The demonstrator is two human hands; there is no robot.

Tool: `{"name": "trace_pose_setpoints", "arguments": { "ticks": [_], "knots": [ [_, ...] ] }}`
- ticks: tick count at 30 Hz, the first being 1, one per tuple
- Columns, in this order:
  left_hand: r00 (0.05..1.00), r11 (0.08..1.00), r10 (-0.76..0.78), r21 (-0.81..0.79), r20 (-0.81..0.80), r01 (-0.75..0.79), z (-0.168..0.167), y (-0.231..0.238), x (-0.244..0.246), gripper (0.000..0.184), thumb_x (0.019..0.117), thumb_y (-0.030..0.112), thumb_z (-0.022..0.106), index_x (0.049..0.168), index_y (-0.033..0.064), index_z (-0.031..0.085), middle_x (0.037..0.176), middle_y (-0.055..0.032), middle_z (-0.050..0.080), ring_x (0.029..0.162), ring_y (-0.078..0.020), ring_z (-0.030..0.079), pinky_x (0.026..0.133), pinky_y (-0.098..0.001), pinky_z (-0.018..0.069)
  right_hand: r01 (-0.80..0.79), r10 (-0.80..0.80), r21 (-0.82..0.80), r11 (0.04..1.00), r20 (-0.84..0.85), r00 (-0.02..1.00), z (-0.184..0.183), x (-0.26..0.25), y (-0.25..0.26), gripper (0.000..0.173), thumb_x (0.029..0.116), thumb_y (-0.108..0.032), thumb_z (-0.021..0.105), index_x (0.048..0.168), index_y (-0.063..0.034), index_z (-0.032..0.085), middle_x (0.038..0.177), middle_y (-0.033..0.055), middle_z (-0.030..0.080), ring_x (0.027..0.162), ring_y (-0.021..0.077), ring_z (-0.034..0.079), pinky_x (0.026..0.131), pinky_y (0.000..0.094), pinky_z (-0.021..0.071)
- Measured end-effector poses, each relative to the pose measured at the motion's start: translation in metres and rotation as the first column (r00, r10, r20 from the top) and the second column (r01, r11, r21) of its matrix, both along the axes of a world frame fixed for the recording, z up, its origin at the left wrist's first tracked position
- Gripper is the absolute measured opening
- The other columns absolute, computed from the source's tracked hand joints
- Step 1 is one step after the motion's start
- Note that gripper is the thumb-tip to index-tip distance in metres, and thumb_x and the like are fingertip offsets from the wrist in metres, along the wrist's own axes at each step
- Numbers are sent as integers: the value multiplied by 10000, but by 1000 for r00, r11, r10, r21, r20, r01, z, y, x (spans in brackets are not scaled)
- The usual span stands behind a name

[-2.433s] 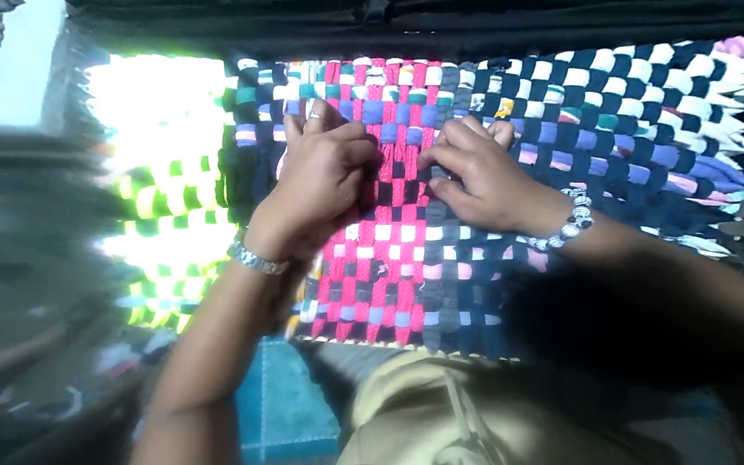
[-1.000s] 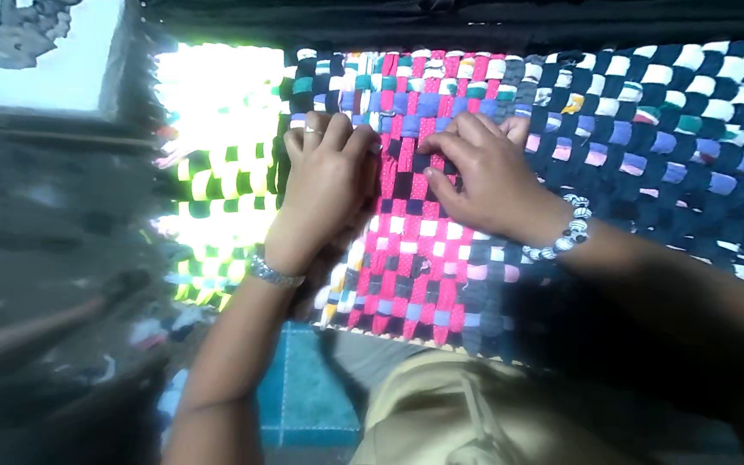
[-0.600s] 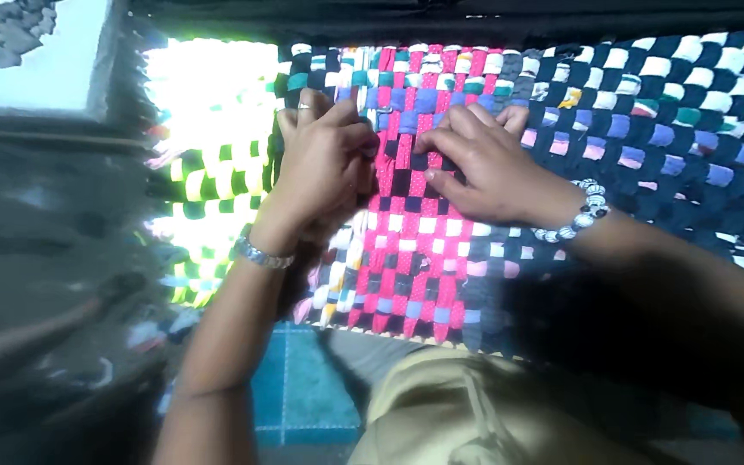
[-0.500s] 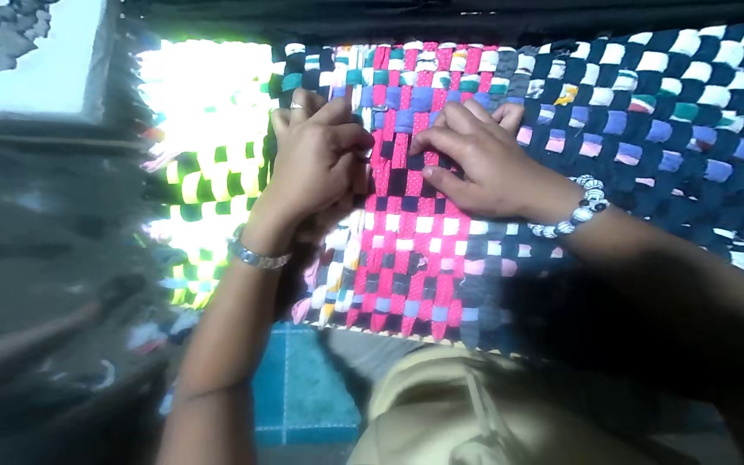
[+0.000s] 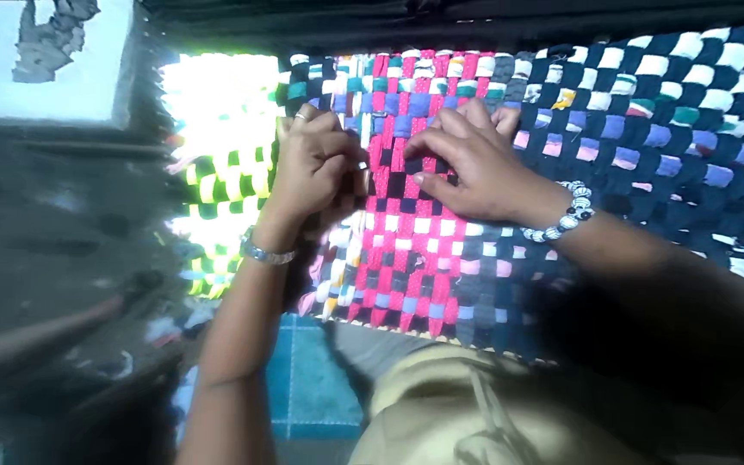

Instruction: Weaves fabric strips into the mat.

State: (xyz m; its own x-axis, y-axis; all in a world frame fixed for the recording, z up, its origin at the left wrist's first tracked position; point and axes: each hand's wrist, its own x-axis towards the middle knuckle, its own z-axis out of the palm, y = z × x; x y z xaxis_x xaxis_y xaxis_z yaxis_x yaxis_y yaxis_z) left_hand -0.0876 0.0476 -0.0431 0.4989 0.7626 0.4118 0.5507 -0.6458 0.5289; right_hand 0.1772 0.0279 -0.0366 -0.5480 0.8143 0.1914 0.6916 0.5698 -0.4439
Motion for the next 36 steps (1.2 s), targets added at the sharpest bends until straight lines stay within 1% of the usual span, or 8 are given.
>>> {"name": "trace_pose_setpoints", "arguments": {
  "ticks": [2,7,10,17,21,25,31,36],
  "knots": [
    [997,999,-27,-30,66,29,1,-2,-7,317,917,70,466,765,87,744,827,-42,653,1027,-212,553,976,-432,307,6,-6,3,1000,37,999,1,-3,0,458,967,-448,497,1365,-286,658,1056,65,587,1122,346,500,911,616,291],
    [994,998,67,10,-82,-66,2,-6,6,346,952,147,498,1162,154,774,992,-102,673,1050,-319,569,940,-558,334,99,-89,-75,992,125,988,14,-18,-3,400,997,-381,501,1356,-328,670,1069,79,574,1158,354,481,937,627,281],
    [960,993,94,93,-265,-71,0,-8,16,312,952,235,540,1172,209,759,1064,-151,646,1076,-419,558,894,-639,333,163,-142,-133,978,152,978,23,-30,-7,385,1017,-254,495,1352,-277,684,1110,104,575,1197,362,475,960,648,277],
    [968,989,55,146,-246,-19,-6,-6,13,280,1027,320,508,1072,216,764,1003,-106,641,1049,-360,550,905,-574,322,140,-99,-234,962,177,979,23,-32,0,347,956,-206,509,1218,-288,722,1051,61,547,1197,329,456,949,621,276],
    [999,997,53,57,-6,-53,-9,-1,8,430,1087,315,394,1107,98,764,980,-109,688,1031,-295,586,941,-536,331,5,-9,-218,976,-19,1000,16,-17,4,334,975,-235,507,1218,-244,735,1009,42,605,1134,311,490,904,589,297],
    [933,997,46,-73,356,-22,-5,-1,-5,443,1120,265,373,1128,-27,706,1022,-64,676,974,-74,615,919,-273,504,41,-51,-74,996,-142,989,9,-6,0,254,980,-158,523,1084,-59,732,1040,133,688,1079,338,617,913,619,391],
    [735,960,145,-273,662,56,8,3,-30,283,1081,222,422,1100,107,679,979,114,679,862,-20,637,811,-269,551,2,-1,17,1000,-57,998,3,-9,-1,222,986,-171,594,1046,-120,802,1019,121,622,1068,342,556,887,588,335],
    [951,970,220,-155,215,-189,29,-7,-54,272,1066,168,480,1080,13,703,963,13,661,865,1,602,814,-209,504,-37,37,-45,998,-9,999,9,-7,10,163,955,-187,652,985,-152,808,958,76,623,1065,334,538,878,591,319]
  ]
}}
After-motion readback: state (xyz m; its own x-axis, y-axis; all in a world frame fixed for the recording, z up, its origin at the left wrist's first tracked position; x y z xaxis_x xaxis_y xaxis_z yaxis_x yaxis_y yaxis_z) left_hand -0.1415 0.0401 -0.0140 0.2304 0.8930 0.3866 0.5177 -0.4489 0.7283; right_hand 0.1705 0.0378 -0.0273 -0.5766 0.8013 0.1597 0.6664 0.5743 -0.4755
